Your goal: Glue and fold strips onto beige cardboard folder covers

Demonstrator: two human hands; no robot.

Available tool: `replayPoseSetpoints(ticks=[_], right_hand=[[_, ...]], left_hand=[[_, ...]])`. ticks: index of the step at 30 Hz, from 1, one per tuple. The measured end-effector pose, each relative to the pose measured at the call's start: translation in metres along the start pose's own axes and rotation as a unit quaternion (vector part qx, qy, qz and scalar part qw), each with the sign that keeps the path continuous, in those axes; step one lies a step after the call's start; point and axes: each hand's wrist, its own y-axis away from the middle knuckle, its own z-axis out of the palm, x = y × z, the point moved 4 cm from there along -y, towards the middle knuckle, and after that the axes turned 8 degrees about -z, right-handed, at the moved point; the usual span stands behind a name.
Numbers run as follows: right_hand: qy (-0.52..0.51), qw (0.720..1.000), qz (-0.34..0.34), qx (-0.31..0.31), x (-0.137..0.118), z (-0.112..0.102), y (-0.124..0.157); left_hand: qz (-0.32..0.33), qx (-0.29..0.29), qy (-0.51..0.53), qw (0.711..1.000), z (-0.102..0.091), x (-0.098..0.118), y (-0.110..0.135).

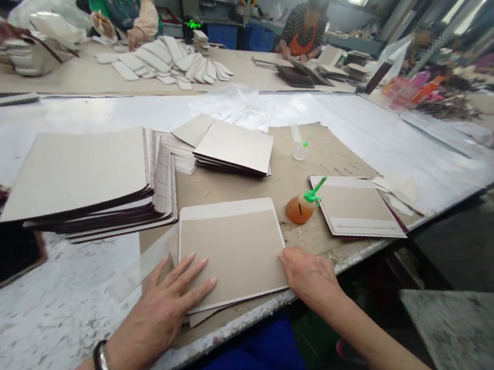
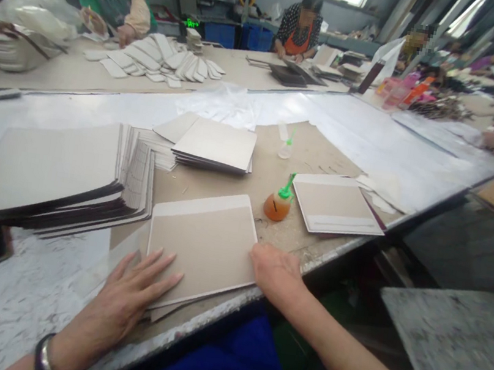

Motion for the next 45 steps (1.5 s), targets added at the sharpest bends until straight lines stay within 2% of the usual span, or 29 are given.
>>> replayPoseSetpoints(ticks=[5,10,16,22,30,35,45], right_hand=[[-0.023,0.999,-0.013,0.018,0.000,0.003,0.000],[-0.062,0.997,-0.005,0.034,0.008,0.008,0.000],[-0.116,0.988,0.033,0.097,0.025,0.010,0.005],[-0.190,0.969,-0.013,0.157,0.014,0.017,0.009],[-0.258,0.936,-0.016,0.238,0.014,0.028,0.011],[-0.268,0.928,-0.023,0.257,0.011,0.027,0.013],[-0.249,0.932,-0.031,0.261,0.010,0.027,0.011]], left_hand=[[-0.022,0.027,0.060,0.998,-0.007,0.007,-0.027],[-0.001,0.034,0.091,0.995,0.002,0.024,-0.047],[0.013,0.062,0.080,0.995,0.011,0.024,-0.042],[0.031,0.064,0.039,0.997,0.013,0.026,-0.041],[0.028,0.055,0.014,0.998,0.017,0.028,-0.038],[0.030,0.066,0.004,0.997,0.016,0.031,-0.040],[0.020,0.063,0.024,0.998,0.019,0.029,-0.039]])
